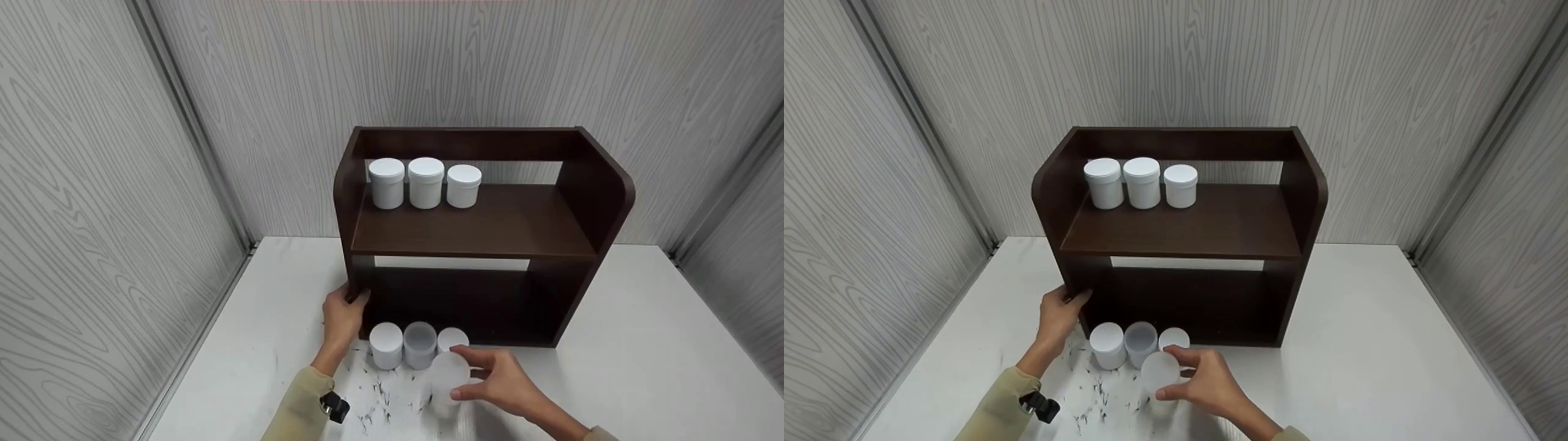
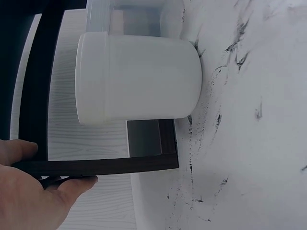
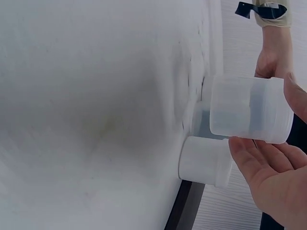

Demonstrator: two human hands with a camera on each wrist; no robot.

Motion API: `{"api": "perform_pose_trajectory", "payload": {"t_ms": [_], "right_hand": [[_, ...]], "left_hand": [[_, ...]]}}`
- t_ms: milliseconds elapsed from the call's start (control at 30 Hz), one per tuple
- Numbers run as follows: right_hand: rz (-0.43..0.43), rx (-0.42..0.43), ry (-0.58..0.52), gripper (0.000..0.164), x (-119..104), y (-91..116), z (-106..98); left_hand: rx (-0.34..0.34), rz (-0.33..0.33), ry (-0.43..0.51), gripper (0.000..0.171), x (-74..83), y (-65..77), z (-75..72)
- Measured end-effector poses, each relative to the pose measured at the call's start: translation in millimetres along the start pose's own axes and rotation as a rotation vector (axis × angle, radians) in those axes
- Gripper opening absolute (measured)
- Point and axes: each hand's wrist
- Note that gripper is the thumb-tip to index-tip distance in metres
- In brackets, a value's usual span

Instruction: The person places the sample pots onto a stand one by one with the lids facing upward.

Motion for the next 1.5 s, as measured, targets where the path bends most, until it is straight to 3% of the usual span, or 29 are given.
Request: {"api": "perform_pose_trajectory", "payload": {"t_ms": [433, 1500], "right_hand": [[-0.018, -0.023, -0.06, 0.073, -23, 3, -10], [-0.047, -0.019, -0.019, 0.076, -94, -10, -9]], "left_hand": [[-0.004, -0.006, 0.001, 0.04, -1.9, 0.1, 1.1], [0.008, -0.007, -0.006, 0.035, -3.9, -0.4, 1.2]]}}
Point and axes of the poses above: each hand's wrist, its own y-axis away from the middle knuckle, its own z-axis out of the palm, x = y × z, and after that the axes turned 15 degrees about -y, right-handed
